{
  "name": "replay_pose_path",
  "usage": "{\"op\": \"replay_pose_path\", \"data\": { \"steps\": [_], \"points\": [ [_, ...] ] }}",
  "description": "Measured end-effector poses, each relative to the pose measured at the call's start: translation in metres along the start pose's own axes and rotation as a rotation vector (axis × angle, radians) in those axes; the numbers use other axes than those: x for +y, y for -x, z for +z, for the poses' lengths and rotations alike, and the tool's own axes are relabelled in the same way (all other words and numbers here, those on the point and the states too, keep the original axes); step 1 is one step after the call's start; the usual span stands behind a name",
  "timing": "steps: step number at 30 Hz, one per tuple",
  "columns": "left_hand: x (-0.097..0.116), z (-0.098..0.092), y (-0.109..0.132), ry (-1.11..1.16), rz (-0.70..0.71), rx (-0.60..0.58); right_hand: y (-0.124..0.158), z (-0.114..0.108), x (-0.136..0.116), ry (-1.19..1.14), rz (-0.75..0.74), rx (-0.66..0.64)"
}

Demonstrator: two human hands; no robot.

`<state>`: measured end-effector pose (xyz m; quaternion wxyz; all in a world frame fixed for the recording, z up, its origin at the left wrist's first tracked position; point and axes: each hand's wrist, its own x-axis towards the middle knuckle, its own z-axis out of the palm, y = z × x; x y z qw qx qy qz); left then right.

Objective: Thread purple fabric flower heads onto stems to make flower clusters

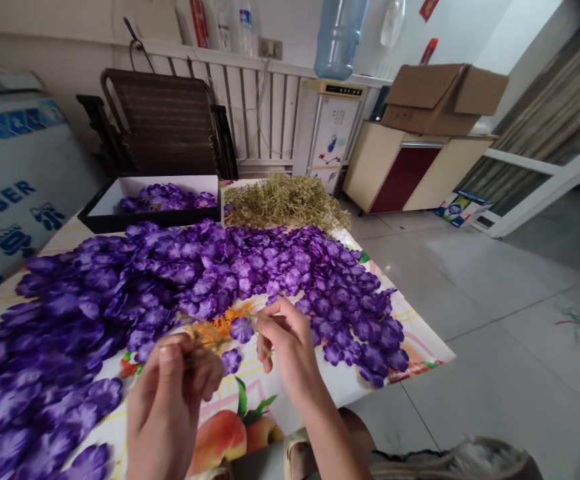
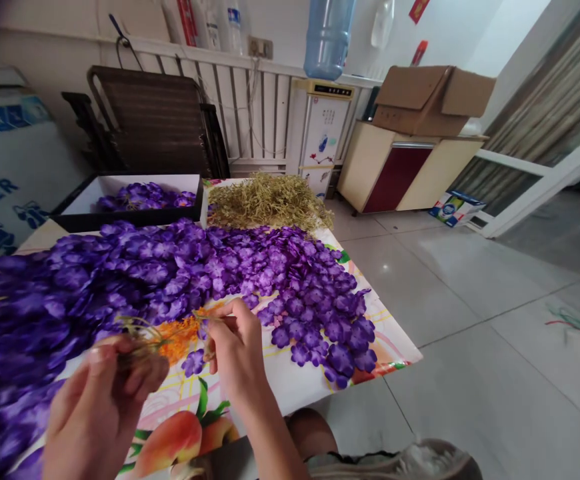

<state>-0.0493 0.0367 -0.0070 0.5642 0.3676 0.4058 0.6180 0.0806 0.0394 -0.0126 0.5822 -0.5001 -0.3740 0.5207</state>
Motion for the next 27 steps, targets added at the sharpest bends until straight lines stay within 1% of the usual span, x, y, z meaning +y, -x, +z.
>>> {"op": "replay_pose_path", "data": {
  "steps": [4,6,7,9,12,14,18,22,24,27],
  "points": [
    [-0.009,-0.010,0.002,-0.157,-0.015,-0.047,0.010,0.010,-0.001,-0.084,0.061,-0.142],
    [-0.011,-0.015,0.002,-0.245,-0.017,-0.093,0.014,0.015,0.002,-0.097,0.061,-0.175],
    [-0.011,-0.018,0.002,-0.289,-0.003,-0.115,0.015,0.018,0.004,-0.103,0.055,-0.165],
    [-0.008,-0.021,0.004,-0.341,0.066,-0.124,0.014,0.022,0.010,-0.121,0.034,-0.098],
    [-0.004,-0.022,0.008,-0.320,0.220,-0.058,0.009,0.026,0.017,-0.172,-0.010,0.022],
    [-0.002,-0.022,0.012,-0.294,0.277,-0.040,0.006,0.028,0.018,-0.210,-0.044,0.044],
    [0.000,-0.023,0.017,-0.283,0.291,-0.099,0.009,0.031,0.015,-0.267,-0.115,0.020],
    [0.003,-0.027,0.018,-0.370,0.334,-0.135,0.017,0.031,0.009,-0.311,-0.222,-0.066],
    [0.004,-0.029,0.020,-0.425,0.349,-0.154,0.019,0.032,0.004,-0.351,-0.224,-0.099],
    [0.002,-0.033,0.021,-0.472,0.372,-0.188,0.023,0.033,-0.004,-0.431,-0.162,-0.126]
  ]
}}
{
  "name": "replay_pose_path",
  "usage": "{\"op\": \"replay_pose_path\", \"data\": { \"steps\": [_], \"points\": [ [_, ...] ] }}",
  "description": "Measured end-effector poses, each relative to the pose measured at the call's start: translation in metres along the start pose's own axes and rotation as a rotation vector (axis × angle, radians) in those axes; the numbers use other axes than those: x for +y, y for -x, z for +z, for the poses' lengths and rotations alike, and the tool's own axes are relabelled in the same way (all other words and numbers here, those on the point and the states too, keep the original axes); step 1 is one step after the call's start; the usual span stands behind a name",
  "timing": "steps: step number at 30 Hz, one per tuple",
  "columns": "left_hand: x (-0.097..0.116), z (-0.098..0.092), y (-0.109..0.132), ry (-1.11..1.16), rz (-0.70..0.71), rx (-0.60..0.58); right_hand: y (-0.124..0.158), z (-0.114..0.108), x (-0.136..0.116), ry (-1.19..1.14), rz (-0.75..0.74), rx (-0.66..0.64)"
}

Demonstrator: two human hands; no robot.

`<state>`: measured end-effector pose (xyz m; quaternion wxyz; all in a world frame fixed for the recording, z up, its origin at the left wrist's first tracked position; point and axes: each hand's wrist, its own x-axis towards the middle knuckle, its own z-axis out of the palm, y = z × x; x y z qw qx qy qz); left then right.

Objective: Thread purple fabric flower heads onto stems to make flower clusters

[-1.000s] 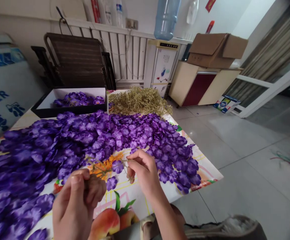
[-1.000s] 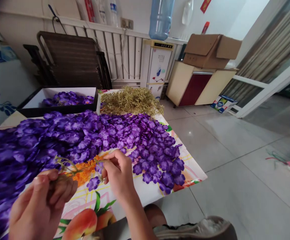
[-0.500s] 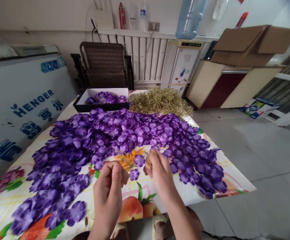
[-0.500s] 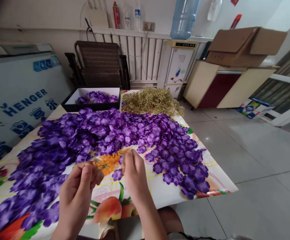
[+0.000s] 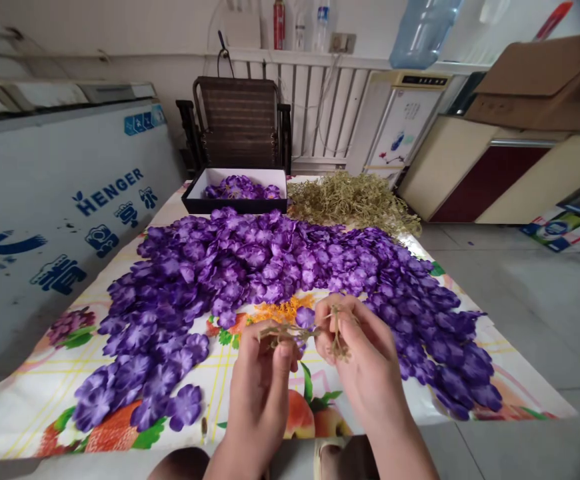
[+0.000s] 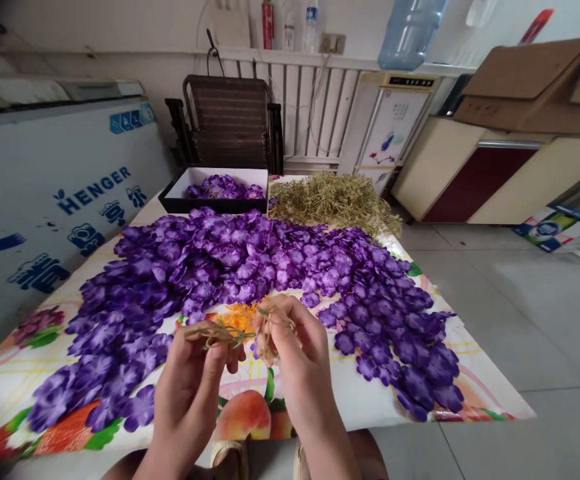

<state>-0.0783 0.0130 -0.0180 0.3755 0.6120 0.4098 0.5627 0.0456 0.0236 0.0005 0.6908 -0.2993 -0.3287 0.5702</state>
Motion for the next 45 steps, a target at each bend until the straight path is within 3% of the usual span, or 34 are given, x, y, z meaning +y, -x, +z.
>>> {"op": "replay_pose_path", "data": {
  "steps": [6,12,16,25,32,39,45],
  "points": [
    [-0.007,-0.006,0.000,-0.179,0.065,-0.005,0.002,0.005,-0.011,-0.115,0.205,-0.073],
    [-0.007,-0.005,-0.004,-0.441,0.265,-0.101,0.000,-0.002,-0.015,-0.078,0.292,-0.017],
    [-0.007,-0.001,-0.005,-0.467,0.325,-0.169,-0.002,-0.006,-0.018,-0.052,0.316,0.053],
    [-0.011,0.001,-0.010,-0.354,0.440,-0.268,-0.008,-0.016,-0.028,-0.238,0.304,-0.004],
    [-0.008,0.004,-0.009,-0.489,0.480,-0.339,-0.008,-0.019,-0.034,-0.133,0.301,-0.033],
    [0.001,0.015,-0.013,-0.594,0.486,-0.330,0.001,-0.016,-0.045,0.160,0.460,-0.031],
    [0.000,0.024,-0.012,-0.632,0.477,-0.384,0.003,-0.024,-0.045,-0.359,0.558,-0.244]
  ]
}}
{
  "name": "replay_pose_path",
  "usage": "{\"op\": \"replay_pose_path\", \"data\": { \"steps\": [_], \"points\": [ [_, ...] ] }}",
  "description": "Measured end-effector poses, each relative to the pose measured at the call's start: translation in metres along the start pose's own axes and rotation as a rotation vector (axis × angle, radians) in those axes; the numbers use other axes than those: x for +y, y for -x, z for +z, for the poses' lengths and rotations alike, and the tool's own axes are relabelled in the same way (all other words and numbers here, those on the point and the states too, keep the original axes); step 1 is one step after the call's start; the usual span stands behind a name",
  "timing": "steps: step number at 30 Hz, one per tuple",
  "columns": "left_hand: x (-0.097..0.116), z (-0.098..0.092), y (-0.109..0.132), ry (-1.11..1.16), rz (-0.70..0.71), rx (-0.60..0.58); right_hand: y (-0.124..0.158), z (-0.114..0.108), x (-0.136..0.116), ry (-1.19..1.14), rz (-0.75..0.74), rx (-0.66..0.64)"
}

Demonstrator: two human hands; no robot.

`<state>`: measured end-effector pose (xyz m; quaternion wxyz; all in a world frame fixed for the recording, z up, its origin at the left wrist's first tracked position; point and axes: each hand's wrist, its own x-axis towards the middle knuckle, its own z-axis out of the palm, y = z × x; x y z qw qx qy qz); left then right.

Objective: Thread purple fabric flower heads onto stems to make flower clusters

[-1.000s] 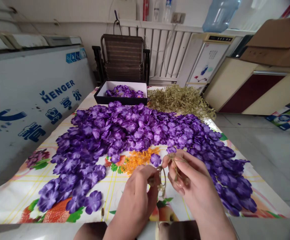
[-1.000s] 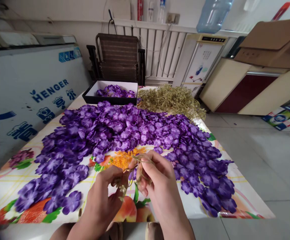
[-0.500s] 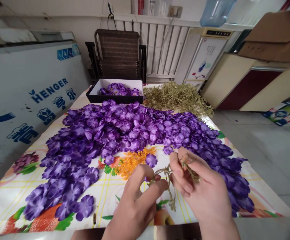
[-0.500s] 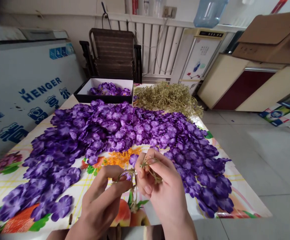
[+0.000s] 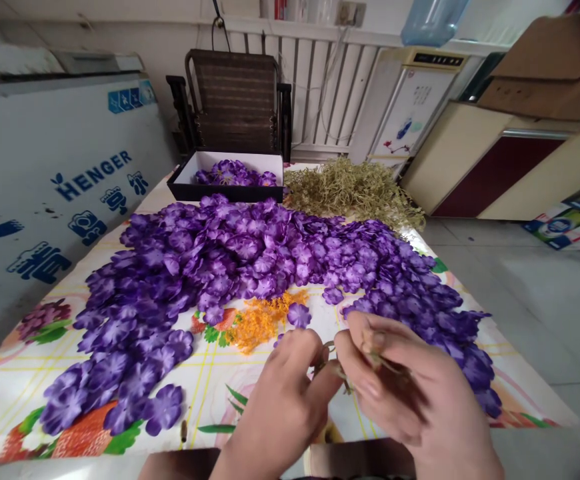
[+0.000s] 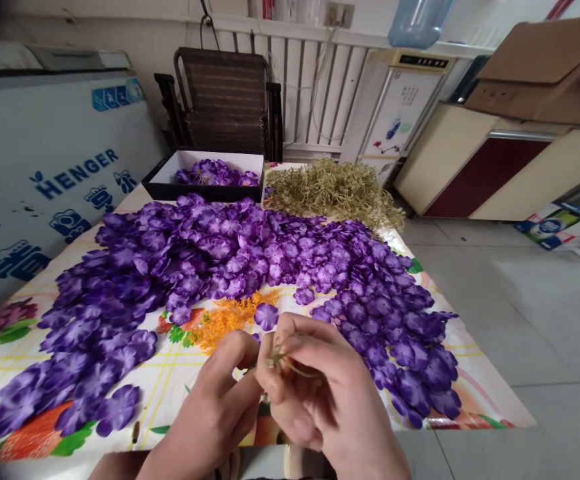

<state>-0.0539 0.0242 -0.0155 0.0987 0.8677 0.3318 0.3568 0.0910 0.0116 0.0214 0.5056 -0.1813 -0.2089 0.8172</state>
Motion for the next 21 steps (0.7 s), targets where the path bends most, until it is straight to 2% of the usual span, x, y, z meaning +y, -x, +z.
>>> {"op": "replay_pose_path", "data": {
  "steps": [2,4,7,10,13,15,17,19,21],
  "points": [
    [-0.003,0.006,0.002,0.014,-0.033,-0.066,0.004,-0.006,-0.006,-0.245,-0.023,-0.089],
    [-0.008,0.015,0.002,0.113,-0.158,-0.099,0.010,-0.014,-0.016,-0.553,-0.145,-0.136],
    [-0.012,0.038,-0.004,0.422,-0.425,0.015,0.018,-0.026,-0.033,-0.956,-0.418,-0.198],
    [-0.005,0.067,-0.019,0.553,-0.453,0.037,0.024,-0.026,-0.036,-1.055,-0.606,-0.107],
    [0.011,0.091,-0.030,0.716,-0.346,-0.084,0.028,-0.015,-0.026,-0.813,-0.570,0.102],
    [0.019,0.100,-0.032,0.783,-0.307,-0.160,0.030,-0.011,-0.020,-0.484,-0.544,0.230],
    [0.021,0.101,-0.031,0.817,-0.332,-0.188,0.030,-0.016,-0.019,-0.132,-0.564,0.348],
    [0.018,0.093,-0.028,0.807,-0.425,-0.137,0.029,-0.026,-0.020,0.178,-0.608,0.481],
    [0.014,0.075,-0.025,0.745,-0.555,-0.001,0.026,-0.036,-0.019,0.487,-0.591,0.621]
  ]
}}
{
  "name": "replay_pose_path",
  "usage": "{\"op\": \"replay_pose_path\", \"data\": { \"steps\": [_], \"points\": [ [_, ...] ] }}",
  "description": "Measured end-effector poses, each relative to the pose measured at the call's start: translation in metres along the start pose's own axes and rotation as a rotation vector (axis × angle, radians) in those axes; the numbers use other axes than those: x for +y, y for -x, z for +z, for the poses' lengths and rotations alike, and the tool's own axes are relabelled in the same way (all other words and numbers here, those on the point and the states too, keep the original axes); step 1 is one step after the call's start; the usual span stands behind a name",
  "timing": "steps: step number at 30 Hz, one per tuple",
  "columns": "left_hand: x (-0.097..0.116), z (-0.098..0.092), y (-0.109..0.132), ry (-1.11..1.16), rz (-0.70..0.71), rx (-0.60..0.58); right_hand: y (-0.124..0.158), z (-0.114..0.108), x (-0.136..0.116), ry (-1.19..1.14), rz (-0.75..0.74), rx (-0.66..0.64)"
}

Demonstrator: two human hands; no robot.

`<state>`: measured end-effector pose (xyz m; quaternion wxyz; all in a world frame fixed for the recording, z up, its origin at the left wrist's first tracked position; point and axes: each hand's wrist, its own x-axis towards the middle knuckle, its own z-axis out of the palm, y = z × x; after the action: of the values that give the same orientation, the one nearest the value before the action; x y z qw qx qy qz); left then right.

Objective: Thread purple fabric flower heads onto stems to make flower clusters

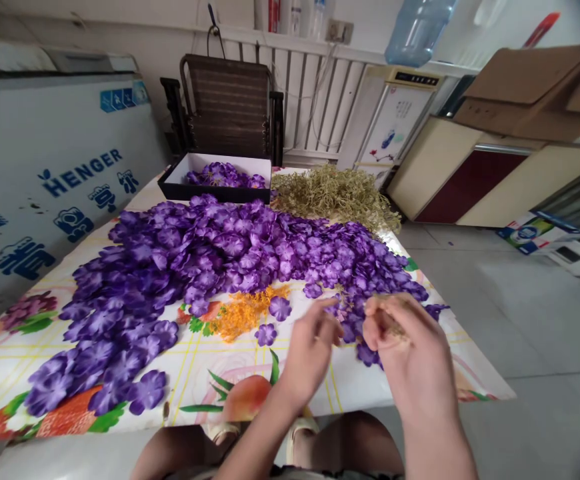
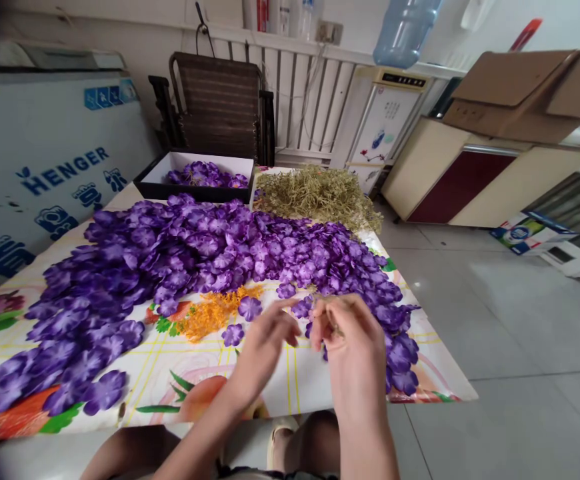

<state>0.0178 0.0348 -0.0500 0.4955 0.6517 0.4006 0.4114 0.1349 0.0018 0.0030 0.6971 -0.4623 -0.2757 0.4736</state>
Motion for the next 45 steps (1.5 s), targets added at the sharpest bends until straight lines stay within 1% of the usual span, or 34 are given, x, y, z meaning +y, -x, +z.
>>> {"op": "replay_pose_path", "data": {
  "steps": [1,2,3,4,5,6,8,10,12,14,15,16,17,18,20,22,24,26,28,31,35,37,39,41,45],
  "points": [
    [0.006,-0.011,0.003,-0.016,-0.016,0.107,-0.002,0.000,0.004,0.164,-0.006,-0.005],
    [0.014,-0.023,0.007,-0.028,-0.015,0.173,-0.002,0.001,0.008,0.304,0.009,-0.038],
    [0.021,-0.035,0.012,-0.045,0.012,0.190,-0.002,0.004,0.013,0.408,0.045,-0.097],
    [0.028,-0.046,0.017,-0.121,0.090,0.130,0.000,0.008,0.016,0.469,0.091,-0.171],
    [0.033,-0.055,0.022,-0.214,0.155,0.030,0.002,0.013,0.020,0.490,0.140,-0.250],
    [0.037,-0.063,0.026,-0.285,0.223,-0.029,0.004,0.018,0.023,0.490,0.186,-0.317],
    [0.037,-0.074,0.032,-0.379,0.273,-0.085,0.007,0.027,0.028,0.485,0.257,-0.415],
    [0.030,-0.080,0.034,-0.476,0.235,-0.118,0.007,0.031,0.033,0.490,0.309,-0.491],
    [0.021,-0.083,0.034,-0.620,0.143,-0.142,0.005,0.032,0.037,0.489,0.372,-0.591],
    [0.013,-0.086,0.031,-0.764,0.069,-0.124,-0.001,0.032,0.042,0.488,0.430,-0.701],
    [0.010,-0.088,0.030,-0.812,0.050,-0.106,-0.005,0.033,0.046,0.507,0.431,-0.723],
    [0.008,-0.091,0.029,-0.842,0.043,-0.082,-0.009,0.034,0.051,0.544,0.406,-0.707],
    [0.006,-0.093,0.028,-0.852,0.044,-0.051,-0.014,0.036,0.058,0.593,0.358,-0.653],
    [0.004,-0.097,0.027,-0.843,0.048,-0.015,-0.019,0.038,0.065,0.654,0.295,-0.573],
    [0.001,-0.103,0.027,-0.784,0.067,0.057,-0.028,0.042,0.081,0.764,0.187,-0.408],
    [0.000,-0.109,0.027,-0.685,0.106,0.122,-0.034,0.047,0.097,0.872,0.110,-0.313],
    [0.001,-0.114,0.027,-0.582,0.150,0.154,-0.034,0.051,0.109,0.996,0.042,-0.273],
    [0.004,-0.116,0.028,-0.490,0.153,0.156,-0.031,0.054,0.116,1.107,-0.001,-0.260],
    [0.008,-0.117,0.028,-0.414,0.100,0.131,-0.027,0.055,0.119,1.184,-0.018,-0.255],
    [0.013,-0.116,0.031,-0.327,-0.020,0.083,-0.025,0.055,0.119,1.236,-0.026,-0.241],
    [0.016,-0.112,0.034,-0.204,-0.121,0.009,-0.029,0.052,0.115,1.200,-0.026,-0.167],
    [0.017,-0.109,0.035,-0.151,-0.158,-0.006,-0.031,0.049,0.110,1.141,-0.016,-0.116],
    [0.017,-0.107,0.036,-0.100,-0.198,-0.006,-0.032,0.047,0.105,1.043,0.007,-0.095],
    [0.017,-0.106,0.036,-0.047,-0.240,-0.001,-0.031,0.046,0.096,0.906,0.052,-0.126],
    [0.019,-0.104,0.033,0.030,-0.301,0.021,-0.018,0.048,0.073,0.646,0.187,-0.256]
  ]
}}
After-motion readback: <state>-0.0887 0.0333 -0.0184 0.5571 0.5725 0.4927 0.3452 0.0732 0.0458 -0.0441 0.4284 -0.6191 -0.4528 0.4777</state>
